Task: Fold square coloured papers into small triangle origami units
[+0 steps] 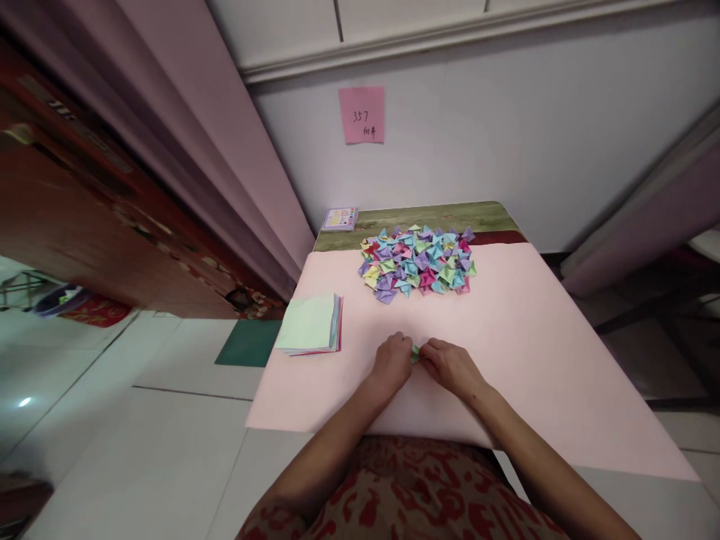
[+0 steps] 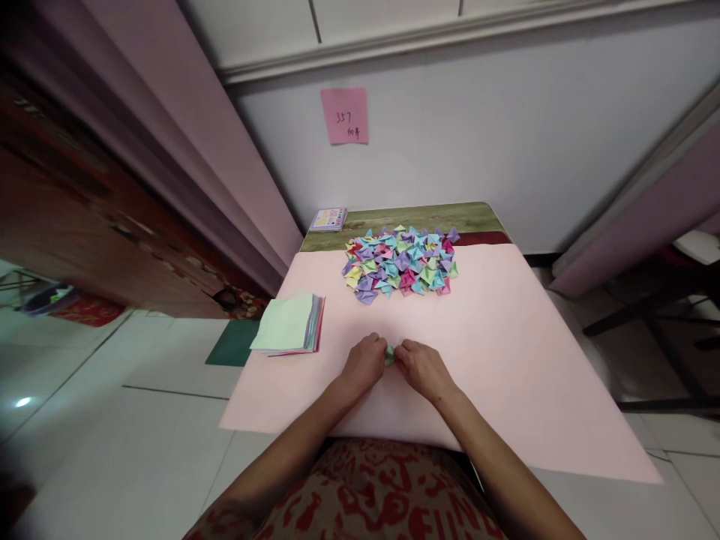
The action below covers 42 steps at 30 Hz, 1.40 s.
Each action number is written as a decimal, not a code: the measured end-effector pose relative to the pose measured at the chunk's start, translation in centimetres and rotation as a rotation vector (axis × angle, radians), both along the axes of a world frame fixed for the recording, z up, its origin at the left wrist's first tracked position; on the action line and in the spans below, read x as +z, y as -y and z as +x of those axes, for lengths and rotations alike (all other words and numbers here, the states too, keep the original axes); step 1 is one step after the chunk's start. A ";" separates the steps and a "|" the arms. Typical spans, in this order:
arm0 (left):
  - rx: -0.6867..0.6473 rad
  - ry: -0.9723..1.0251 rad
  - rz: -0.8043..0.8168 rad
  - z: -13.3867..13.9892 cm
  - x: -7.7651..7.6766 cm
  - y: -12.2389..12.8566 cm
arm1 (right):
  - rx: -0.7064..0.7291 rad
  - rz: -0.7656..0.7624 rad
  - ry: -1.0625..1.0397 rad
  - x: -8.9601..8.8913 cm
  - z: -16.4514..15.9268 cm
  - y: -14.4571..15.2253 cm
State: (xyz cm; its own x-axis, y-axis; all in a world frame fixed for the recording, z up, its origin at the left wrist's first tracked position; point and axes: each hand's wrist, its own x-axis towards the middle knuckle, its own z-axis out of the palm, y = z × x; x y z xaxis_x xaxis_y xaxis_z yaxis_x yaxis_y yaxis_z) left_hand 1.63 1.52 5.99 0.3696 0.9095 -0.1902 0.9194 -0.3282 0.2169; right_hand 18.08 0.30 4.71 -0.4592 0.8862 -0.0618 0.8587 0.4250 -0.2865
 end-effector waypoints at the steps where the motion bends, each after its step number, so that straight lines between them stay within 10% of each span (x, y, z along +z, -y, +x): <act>1: -0.001 -0.003 -0.004 0.1 0.0 -0.1 | 0.002 -0.003 0.006 0.1 0.0 0.0; 21: 0.072 0.326 0.118 -1.7 0.8 0.4 | 0.020 0.075 -0.124 -1.7 0.5 0.5; 32: 0.242 0.512 0.223 -4.6 2.2 1.2 | -0.337 0.277 -0.533 5.5 -3.4 -10.0; 42: 0.350 0.530 0.447 -9.9 1.5 3.5 | -0.341 0.003 -0.546 -2.8 -0.9 -1.4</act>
State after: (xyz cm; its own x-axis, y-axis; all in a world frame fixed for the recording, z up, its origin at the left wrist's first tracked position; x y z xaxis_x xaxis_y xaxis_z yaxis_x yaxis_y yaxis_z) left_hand -8.27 -1.94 7.51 -0.0145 0.9389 0.3439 0.7963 -0.1972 0.5719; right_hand 17.23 1.69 1.86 -0.1164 0.9878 0.1038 0.6766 0.1554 -0.7197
